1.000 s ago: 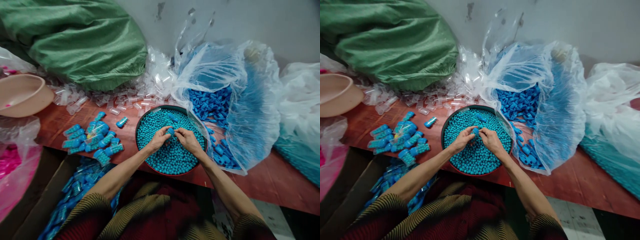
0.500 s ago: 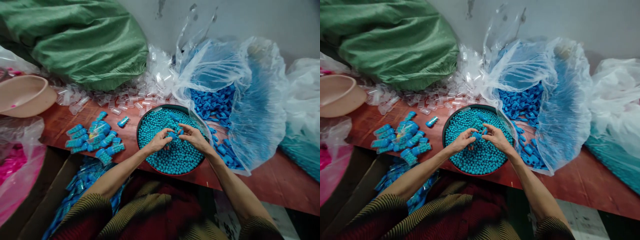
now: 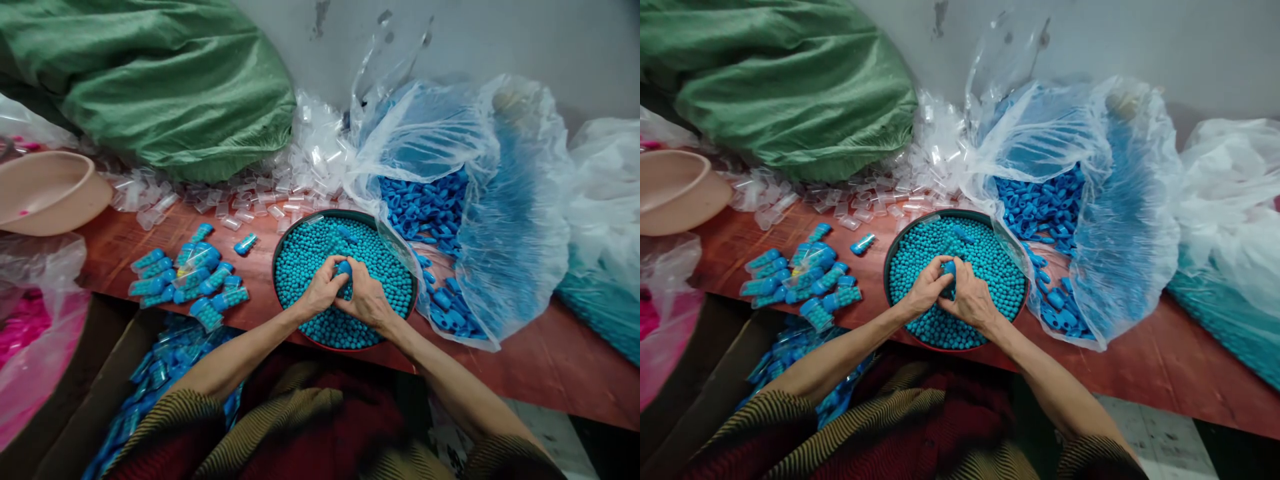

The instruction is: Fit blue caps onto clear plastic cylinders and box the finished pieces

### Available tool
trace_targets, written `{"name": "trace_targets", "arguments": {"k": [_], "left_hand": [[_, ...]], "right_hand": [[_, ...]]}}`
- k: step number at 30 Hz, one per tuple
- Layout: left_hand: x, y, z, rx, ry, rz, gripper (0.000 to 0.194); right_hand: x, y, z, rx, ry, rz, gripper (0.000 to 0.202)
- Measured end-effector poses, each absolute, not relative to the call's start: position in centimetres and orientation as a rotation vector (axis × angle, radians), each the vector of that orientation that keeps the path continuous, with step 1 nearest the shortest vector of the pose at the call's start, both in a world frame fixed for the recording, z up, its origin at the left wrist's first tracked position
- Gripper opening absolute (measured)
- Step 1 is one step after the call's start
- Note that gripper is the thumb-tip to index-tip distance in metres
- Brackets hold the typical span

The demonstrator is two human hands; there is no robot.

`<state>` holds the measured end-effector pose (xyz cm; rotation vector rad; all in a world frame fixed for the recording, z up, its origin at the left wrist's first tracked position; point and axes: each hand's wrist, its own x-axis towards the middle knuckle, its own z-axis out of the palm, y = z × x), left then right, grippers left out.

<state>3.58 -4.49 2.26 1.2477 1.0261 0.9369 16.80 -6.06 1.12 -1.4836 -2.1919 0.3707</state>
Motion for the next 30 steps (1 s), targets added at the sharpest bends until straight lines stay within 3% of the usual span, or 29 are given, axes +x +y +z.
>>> {"name": "trace_targets", "arguments": {"k": [10,14,20,26,30], "left_hand": [[3.4,-5.0,0.8,1.221,1.159,0.911,0.012],[0.3,-4.9,0.9,1.376,1.225,0.846,0.021],[-9.1,-4.3,2.1,1.461,1.599,0.952,0.037],[-13.4,-3.8,3.6,1.670,2.396,0.805,0.043],[-9.7,-3.3,3.7,1.871,2.346,0.892,0.035]], "right_hand": [[15.2,-6.6,0.1,-1.577,-2.261,0.397,0.075],[14.9,-6.8,0.4,-1.510,-2.413,0.515,0.074],[18.6,-1.6,-0.5,-1.472,-2.191,0.502,0.028],[19.8,6.3,-1.3,-1.610,-2.066,0.359,0.039],[19.2,8.7,-2.4,-1.661,-2.112,0.410,0.031]]}}
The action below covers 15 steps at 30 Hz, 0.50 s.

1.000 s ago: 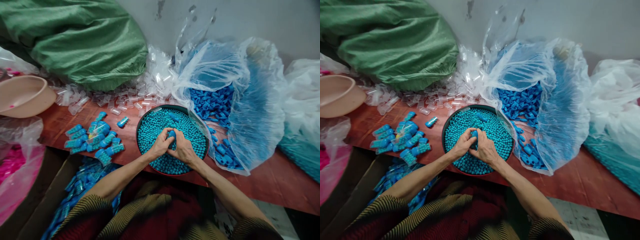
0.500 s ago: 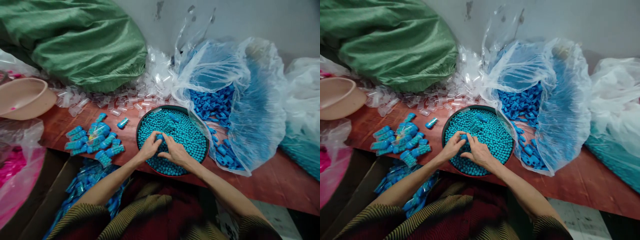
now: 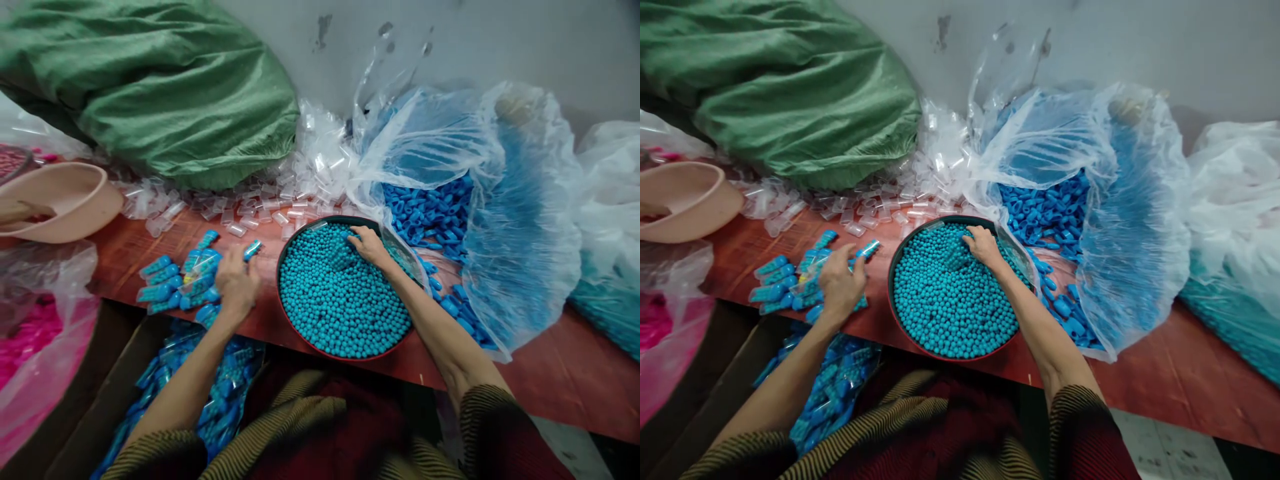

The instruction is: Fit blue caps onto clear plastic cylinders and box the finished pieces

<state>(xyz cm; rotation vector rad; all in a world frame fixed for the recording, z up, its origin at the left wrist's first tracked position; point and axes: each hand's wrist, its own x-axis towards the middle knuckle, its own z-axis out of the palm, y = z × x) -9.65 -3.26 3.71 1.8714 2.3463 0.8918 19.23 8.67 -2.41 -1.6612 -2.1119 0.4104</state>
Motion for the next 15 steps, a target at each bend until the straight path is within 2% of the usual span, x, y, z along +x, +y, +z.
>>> {"name": "trace_targets", "arguments": {"k": [5,10,15], "left_hand": [[-1.3,-1.4,1.8,2.039,1.658,0.742,0.027],[2.8,0.9,-0.3,2.014,1.551,0.563,0.033],[3.1,1.5,-1.1,1.998,1.637,0.456,0.036]], "right_hand": [[20.2,8.9,-2.9,-1.617,-2.120,0.529,0.018],[21.7,6.2,-1.8,-1.493,-1.975,0.614,0.021],[21.5,2.6,-2.4,-1.421,-2.098,0.683,0.019]]}}
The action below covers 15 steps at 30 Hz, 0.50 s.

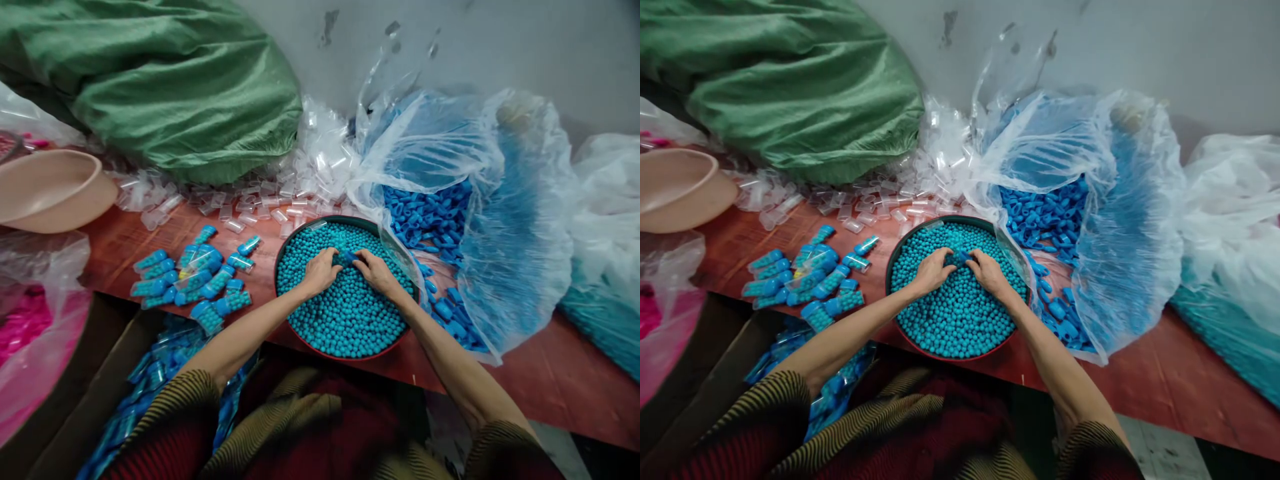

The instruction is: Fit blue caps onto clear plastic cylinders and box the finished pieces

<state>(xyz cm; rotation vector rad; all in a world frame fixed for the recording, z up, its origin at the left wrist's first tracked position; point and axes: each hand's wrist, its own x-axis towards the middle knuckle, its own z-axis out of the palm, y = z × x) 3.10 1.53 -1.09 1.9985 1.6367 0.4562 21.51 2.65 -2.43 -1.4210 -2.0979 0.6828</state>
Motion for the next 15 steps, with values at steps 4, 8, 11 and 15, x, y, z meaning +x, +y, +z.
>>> {"name": "trace_targets", "arguments": {"k": [4,8,11,15], "left_hand": [[3.4,1.6,-1.2,2.034,1.649,0.340,0.031],[3.7,1.5,-0.9,2.118,1.631,0.209,0.034],[3.9,1.4,-0.8,2.121,1.629,0.172,0.039],[3.9,1.7,-0.9,2.069,1.592,0.209,0.037]], "right_hand": [[21.6,1.7,-3.1,-1.528,-2.205,0.552,0.021],[22.2,1.2,-2.9,-1.573,-2.287,0.500,0.021],[22.3,0.5,-2.6,-1.588,-2.315,0.480,0.020],[22.2,-0.7,-2.1,-1.631,-2.374,0.474,0.016]]}}
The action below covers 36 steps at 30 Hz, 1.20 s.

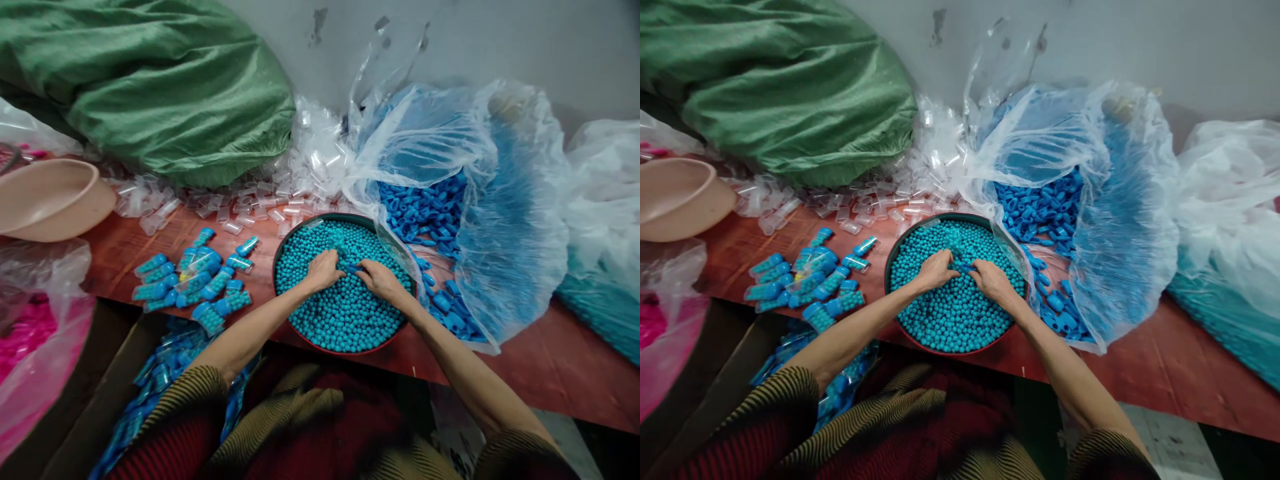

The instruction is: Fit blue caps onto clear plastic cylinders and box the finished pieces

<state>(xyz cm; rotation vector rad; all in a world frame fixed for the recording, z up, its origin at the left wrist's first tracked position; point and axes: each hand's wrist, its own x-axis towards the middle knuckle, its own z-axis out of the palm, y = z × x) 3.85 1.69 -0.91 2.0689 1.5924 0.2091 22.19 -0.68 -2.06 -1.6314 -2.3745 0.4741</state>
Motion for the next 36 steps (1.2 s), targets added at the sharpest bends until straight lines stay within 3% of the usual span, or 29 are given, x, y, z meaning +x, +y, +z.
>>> {"name": "trace_targets", "arguments": {"k": [11,15,21,27,36], "left_hand": [[3.7,3.0,-1.3,1.839,1.287,0.432,0.017],[3.7,2.7,-1.2,1.518,1.072,0.603,0.013],[3.6,1.2,-0.3,1.208,0.925,0.664,0.030],[3.3,-0.7,0.8,1.120,0.940,0.739,0.053],[3.4,-1.7,0.8,1.122,0.917,0.770,0.057]], "right_hand": [[23.7,-1.3,-1.4,-1.766,-2.238,0.405,0.010],[22.2,-1.2,-0.6,-1.699,-2.043,0.443,0.023],[20.5,-2.1,0.0,-1.489,-2.236,0.357,0.037],[20.6,-2.6,0.7,-1.397,-1.972,0.540,0.028],[20.0,-3.2,1.7,-1.371,-1.874,0.692,0.022]]}}
